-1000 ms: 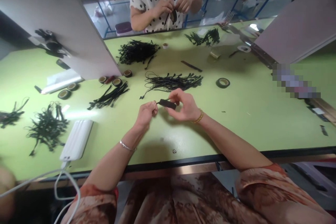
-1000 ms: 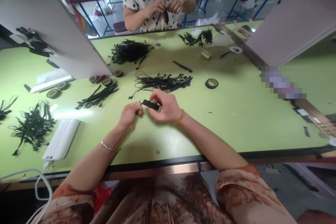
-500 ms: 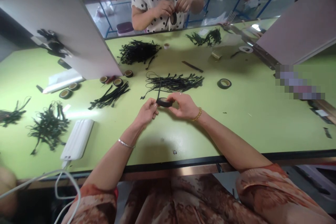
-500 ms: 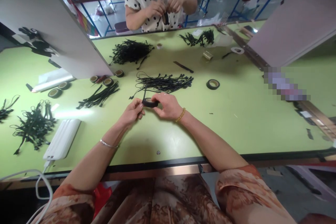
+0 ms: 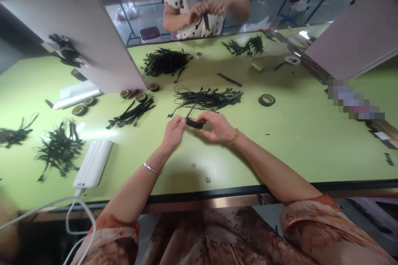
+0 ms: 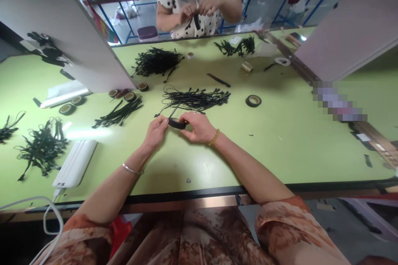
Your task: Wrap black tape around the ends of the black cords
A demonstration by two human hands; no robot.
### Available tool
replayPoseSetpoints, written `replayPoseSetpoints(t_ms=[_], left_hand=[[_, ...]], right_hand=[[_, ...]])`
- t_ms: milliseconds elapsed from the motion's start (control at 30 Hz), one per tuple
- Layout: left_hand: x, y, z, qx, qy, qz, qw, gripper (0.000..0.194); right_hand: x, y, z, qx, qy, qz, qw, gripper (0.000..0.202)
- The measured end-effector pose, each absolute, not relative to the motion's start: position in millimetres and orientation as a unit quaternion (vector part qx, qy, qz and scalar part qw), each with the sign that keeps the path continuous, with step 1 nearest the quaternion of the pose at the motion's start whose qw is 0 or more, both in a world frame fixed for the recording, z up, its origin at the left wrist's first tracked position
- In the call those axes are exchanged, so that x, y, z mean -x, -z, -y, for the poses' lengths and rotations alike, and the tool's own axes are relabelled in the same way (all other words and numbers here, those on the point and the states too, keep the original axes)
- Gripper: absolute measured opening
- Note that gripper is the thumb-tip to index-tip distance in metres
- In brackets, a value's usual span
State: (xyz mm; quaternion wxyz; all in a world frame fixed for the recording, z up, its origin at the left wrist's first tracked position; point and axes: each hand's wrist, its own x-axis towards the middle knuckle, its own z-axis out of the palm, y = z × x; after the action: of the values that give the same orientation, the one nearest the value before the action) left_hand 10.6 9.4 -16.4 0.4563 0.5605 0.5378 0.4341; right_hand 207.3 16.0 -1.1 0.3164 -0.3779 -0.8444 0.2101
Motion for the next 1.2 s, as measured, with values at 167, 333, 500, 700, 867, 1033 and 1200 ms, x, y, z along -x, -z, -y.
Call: replayPoseSetpoints(t_ms=[167, 333, 500, 700, 867, 1033, 1200], left_hand=[[-8, 4, 0, -0.668, -0.418, -0.498, 0.363, 0.03], [-5, 2, 4, -0.809, -0.304, -0.478, 0.159, 0.025], [-9, 4, 10, -0.913, -0.224, -0.339, -0.036, 0.026], [-12, -4, 17, -0.933, -0.223, -0.269, -0.092, 0.026], [-20, -2, 24, -0.945, -0.2, -0.241, -0.096, 0.024], [-26, 1, 31, -0.952, -0.184, -0.204, -0.139, 0.021], [-23, 3, 25, -0.933, -0.205, -0.241, -0.169, 0.023]], right_hand=[[-208, 0, -21, 0.363, -0.313, 0.784, 0.394, 0.05], [-219, -15, -30, 0.479, -0.341, 0.581, 0.563, 0.049], [-224, -32, -23, 0.489, -0.413, 0.674, 0.368, 0.041], [-226, -40, -19, 0.472, -0.431, 0.755, 0.144, 0.031], [-241, -47, -21, 0.439, -0.357, 0.816, 0.12, 0.032], [-230, -42, -17, 0.398, -0.412, 0.813, 0.102, 0.026], [-201, -28, -10, 0.471, -0.477, 0.706, 0.228, 0.018]])
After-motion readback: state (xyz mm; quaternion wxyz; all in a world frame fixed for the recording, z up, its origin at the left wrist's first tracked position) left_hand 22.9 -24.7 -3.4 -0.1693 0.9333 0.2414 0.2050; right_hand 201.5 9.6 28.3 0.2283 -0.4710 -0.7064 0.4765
